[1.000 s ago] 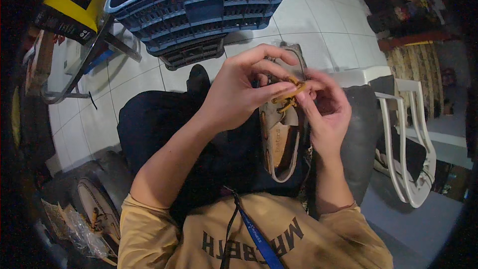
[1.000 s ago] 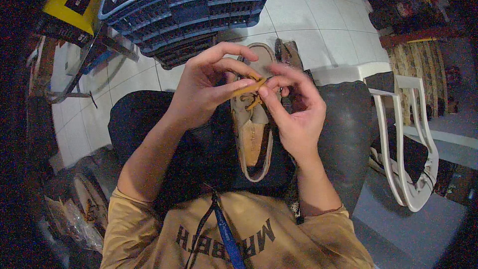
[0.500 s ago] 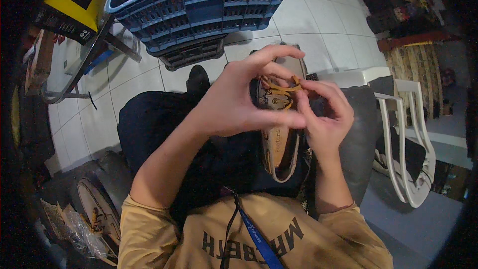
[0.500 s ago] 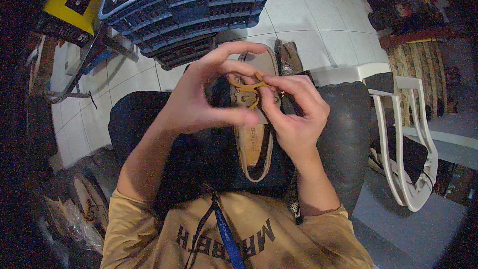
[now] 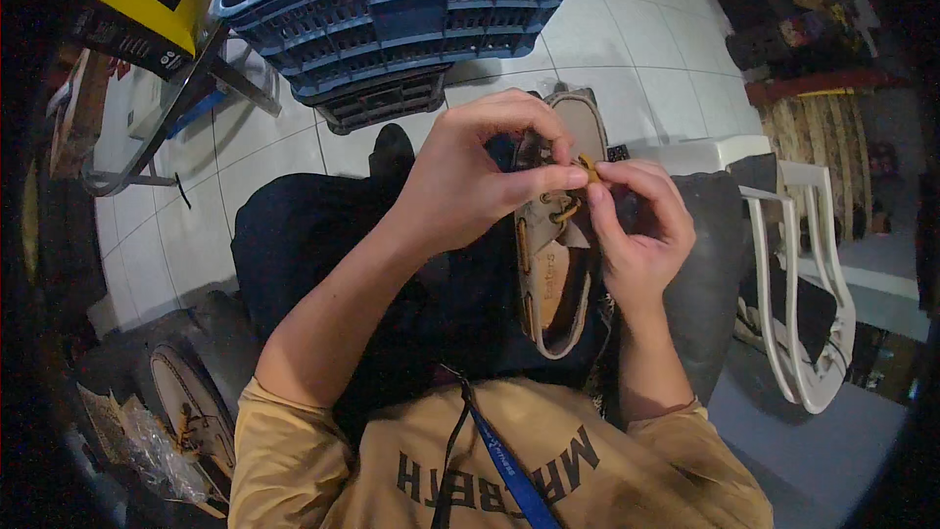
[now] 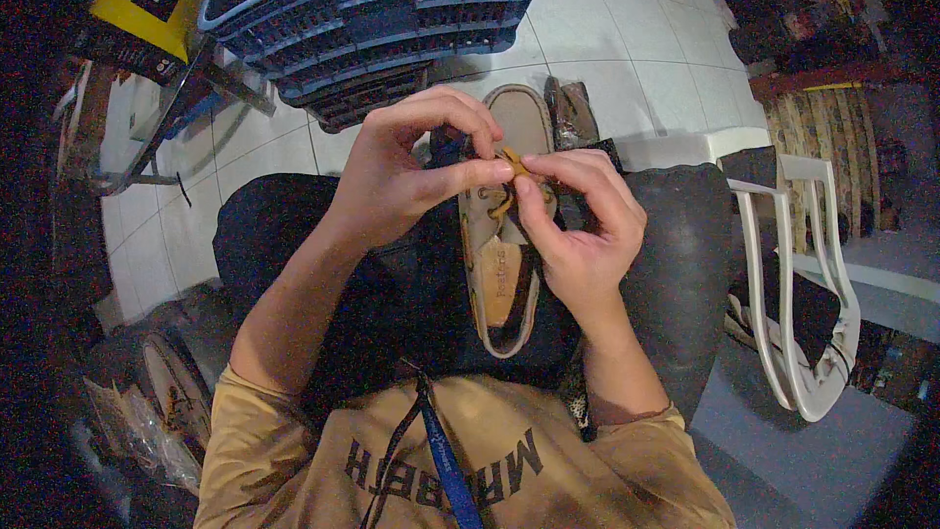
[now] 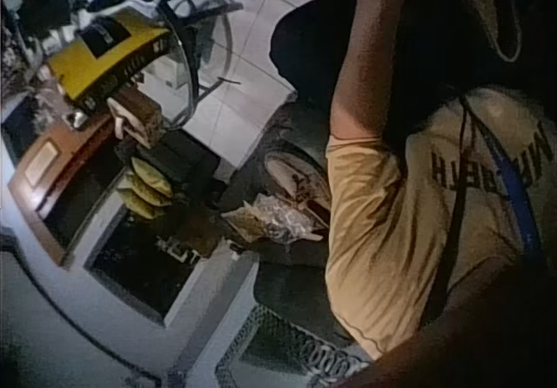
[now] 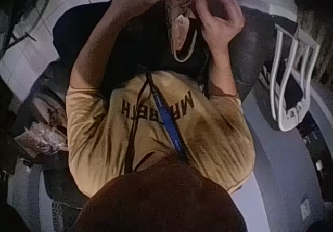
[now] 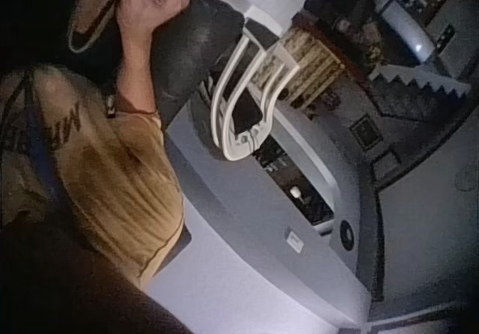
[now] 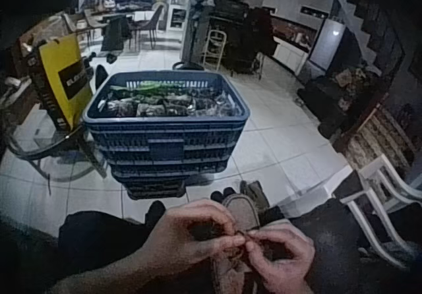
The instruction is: Tying shoelaces on boat shoes and placing them into plastic bags for storage or shipping.
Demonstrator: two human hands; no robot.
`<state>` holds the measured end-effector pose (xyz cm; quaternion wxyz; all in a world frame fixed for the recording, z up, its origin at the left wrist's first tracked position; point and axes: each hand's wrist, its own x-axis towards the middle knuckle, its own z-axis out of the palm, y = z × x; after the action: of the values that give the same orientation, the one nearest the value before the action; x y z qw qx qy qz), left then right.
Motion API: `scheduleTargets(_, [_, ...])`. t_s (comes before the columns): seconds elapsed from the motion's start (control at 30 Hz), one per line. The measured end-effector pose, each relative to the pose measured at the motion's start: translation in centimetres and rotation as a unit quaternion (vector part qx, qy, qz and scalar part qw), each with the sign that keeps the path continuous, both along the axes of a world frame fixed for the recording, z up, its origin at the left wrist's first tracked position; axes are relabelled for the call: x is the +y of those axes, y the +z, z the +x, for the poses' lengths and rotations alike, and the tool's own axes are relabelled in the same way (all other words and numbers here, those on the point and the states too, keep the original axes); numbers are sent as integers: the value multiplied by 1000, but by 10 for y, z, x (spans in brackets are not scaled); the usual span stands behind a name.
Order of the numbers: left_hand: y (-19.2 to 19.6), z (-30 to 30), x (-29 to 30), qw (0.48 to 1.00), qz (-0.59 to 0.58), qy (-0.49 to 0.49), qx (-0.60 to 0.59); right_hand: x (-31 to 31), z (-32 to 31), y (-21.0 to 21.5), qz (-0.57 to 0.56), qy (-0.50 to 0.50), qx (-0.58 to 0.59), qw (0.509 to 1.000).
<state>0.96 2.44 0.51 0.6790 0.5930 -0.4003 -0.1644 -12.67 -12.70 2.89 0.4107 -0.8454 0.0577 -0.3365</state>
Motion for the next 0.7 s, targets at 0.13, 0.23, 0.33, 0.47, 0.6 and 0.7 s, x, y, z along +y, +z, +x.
scheduleTargets(0.13, [-3,-1,-3,999,-27,17,8,-1,1,0,1,3,0,1000])
scheduleTargets(0.23, [-2,-2,-2,1000,12,7,-24,-3,0,-1,-5,17,-22,1000])
scheduleTargets(0.33, [-3,-4,-3,999,-14,34,-20,-2,1,-1,-10,16,-27,999])
scheduleTargets(0.47, [-1,-3,-2,991,-9,55,-124,-3,0,3,-47,18,-9,999])
scheduleTargets(0.6, [-2,-1,0,990,6,42,-131,-3,0,2,-50,16,-7,999])
scheduleTargets(0.7, [-4,-2,-2,994,-10,28,-108,4,-3,-2,66,-9,-7,998])
